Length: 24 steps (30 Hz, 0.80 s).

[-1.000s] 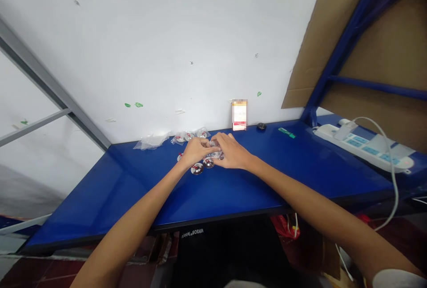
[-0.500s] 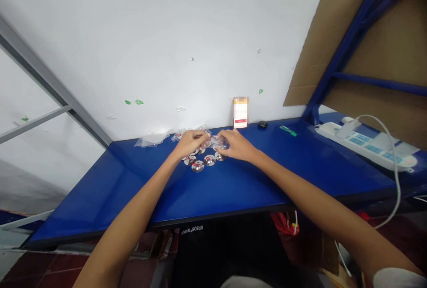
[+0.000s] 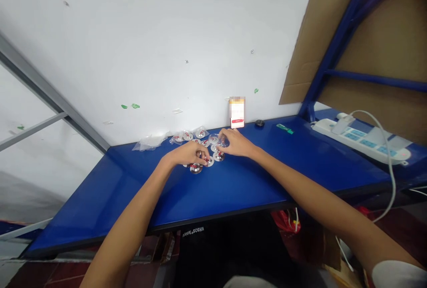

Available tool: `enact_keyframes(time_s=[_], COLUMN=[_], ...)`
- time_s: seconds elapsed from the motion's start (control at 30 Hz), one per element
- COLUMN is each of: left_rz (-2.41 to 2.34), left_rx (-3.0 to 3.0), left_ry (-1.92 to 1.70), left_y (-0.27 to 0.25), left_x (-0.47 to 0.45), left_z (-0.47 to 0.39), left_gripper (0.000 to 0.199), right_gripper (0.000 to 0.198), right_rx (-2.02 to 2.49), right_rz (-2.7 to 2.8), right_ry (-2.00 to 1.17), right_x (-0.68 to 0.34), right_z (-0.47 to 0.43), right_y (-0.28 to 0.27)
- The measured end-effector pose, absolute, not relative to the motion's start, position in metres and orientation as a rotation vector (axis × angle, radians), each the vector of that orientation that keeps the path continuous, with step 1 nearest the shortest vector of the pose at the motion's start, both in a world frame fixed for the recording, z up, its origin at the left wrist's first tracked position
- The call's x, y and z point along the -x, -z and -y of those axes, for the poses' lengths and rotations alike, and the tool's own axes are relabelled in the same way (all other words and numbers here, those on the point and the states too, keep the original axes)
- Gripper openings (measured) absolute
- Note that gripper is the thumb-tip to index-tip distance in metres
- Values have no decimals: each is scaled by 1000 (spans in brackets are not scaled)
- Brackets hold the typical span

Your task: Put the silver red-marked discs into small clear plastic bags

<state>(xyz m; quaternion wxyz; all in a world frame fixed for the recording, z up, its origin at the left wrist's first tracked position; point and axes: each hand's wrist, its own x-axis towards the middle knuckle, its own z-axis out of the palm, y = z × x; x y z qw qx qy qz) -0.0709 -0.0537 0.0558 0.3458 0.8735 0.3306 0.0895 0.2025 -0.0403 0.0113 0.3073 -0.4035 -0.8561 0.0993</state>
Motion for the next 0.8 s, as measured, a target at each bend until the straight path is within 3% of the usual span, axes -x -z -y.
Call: enact_keyframes(time_s=[0.13, 0.47, 0.8], left_rz=[-869, -890, -1096], left_rx=[-2283, -2453, -1992], left_ry=[-314, -303, -817], left_y=[-50, -62, -74], left_x=[65, 71, 67], left_z=[53, 56, 63], left_gripper=[14, 16, 21], right_gripper=[31, 31, 33], right_rx=[1074, 1090, 1082], right_rz=[2271, 2260, 2276], right_ry=[-260, -244, -195], right_x=[-202, -202, -199], right_z=[39, 38, 40], right_y=[-10, -8, -7])
